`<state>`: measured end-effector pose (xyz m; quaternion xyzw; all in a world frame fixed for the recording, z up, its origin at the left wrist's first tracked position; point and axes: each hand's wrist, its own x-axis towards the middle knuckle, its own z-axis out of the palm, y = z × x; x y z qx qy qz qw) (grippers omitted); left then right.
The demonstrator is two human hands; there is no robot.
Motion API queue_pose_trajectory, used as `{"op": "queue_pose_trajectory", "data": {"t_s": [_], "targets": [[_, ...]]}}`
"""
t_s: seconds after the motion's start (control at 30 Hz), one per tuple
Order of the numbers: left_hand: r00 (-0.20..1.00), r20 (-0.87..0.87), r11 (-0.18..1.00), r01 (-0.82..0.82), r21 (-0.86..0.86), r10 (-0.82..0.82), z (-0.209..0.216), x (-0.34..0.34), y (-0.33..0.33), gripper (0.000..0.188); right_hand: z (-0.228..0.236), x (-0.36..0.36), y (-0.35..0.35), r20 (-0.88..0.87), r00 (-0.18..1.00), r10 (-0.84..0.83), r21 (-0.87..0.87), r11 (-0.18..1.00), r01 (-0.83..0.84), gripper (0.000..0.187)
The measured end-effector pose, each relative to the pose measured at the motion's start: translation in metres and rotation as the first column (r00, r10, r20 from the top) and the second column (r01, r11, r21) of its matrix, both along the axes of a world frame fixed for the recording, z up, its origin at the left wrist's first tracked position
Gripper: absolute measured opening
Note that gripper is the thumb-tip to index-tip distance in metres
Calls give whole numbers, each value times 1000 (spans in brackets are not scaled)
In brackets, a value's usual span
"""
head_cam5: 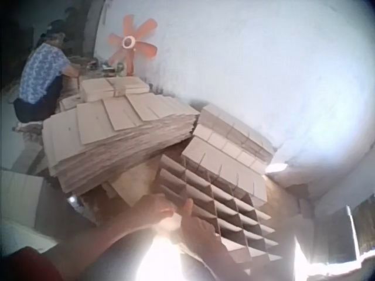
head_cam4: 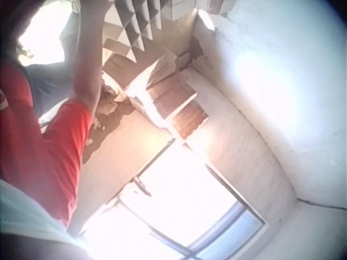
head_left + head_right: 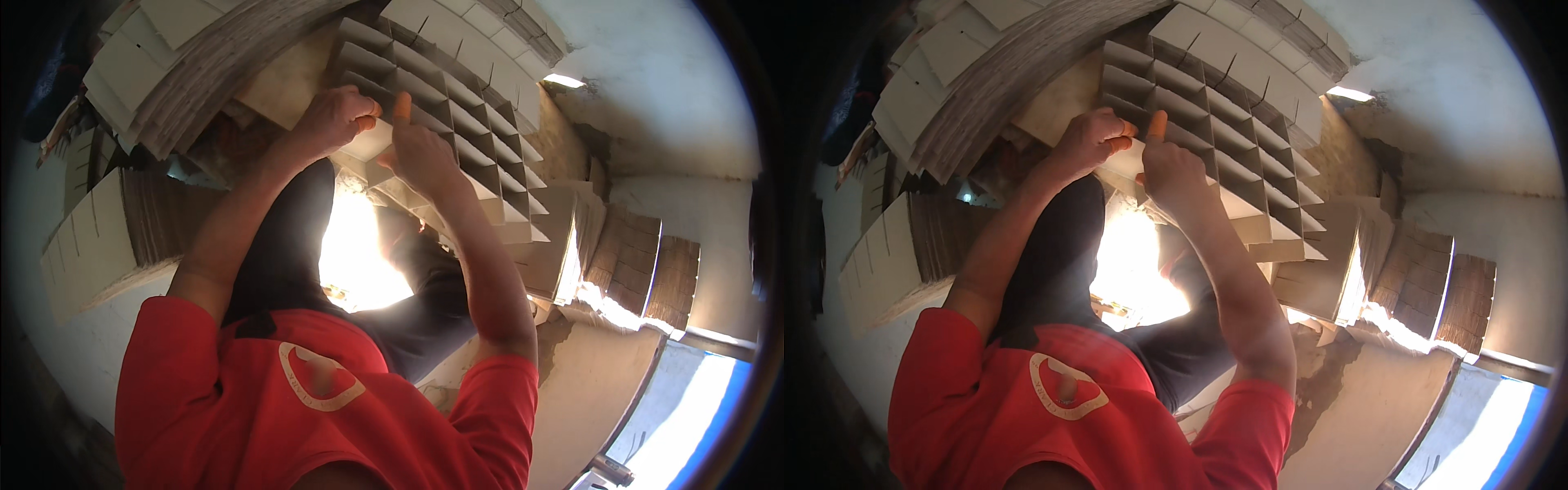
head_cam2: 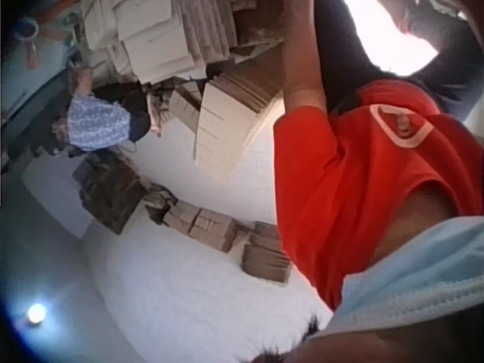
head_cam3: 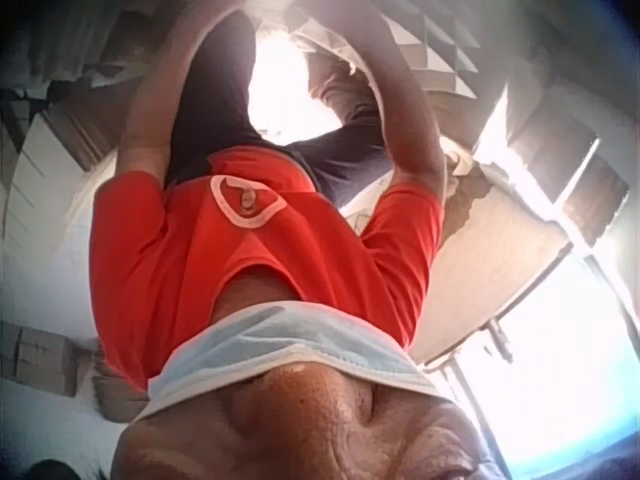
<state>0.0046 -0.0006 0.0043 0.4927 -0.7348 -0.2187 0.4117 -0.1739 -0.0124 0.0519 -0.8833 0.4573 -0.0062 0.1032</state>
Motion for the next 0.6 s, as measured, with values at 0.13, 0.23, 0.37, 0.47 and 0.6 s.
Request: {"op": "queue_pose_trajectory", "data": {"t_s": [0.13,0.23,0.37,0.47,0.6], "targets": [[997,58,991,-49,-125,57,-1,4,4,31,23,-14,-22,44,994,-100,-136,985,105,53],[995,92,971,-20,-239,43,5,0,-2,52,18,-67,-58,182,942,-283,-499,799,336,64],[979,203,964,55,-259,-1,18,-8,-29,76,-36,-164,-103,49,880,-472,-591,697,406,82],[954,298,971,83,-224,-13,12,-4,-61,82,-20,-153,-88,20,864,-503,-104,858,502,81],[900,397,962,246,-119,-181,8,-14,-108,57,-12,-123,-33,449,861,-239,234,961,145,44]]}}
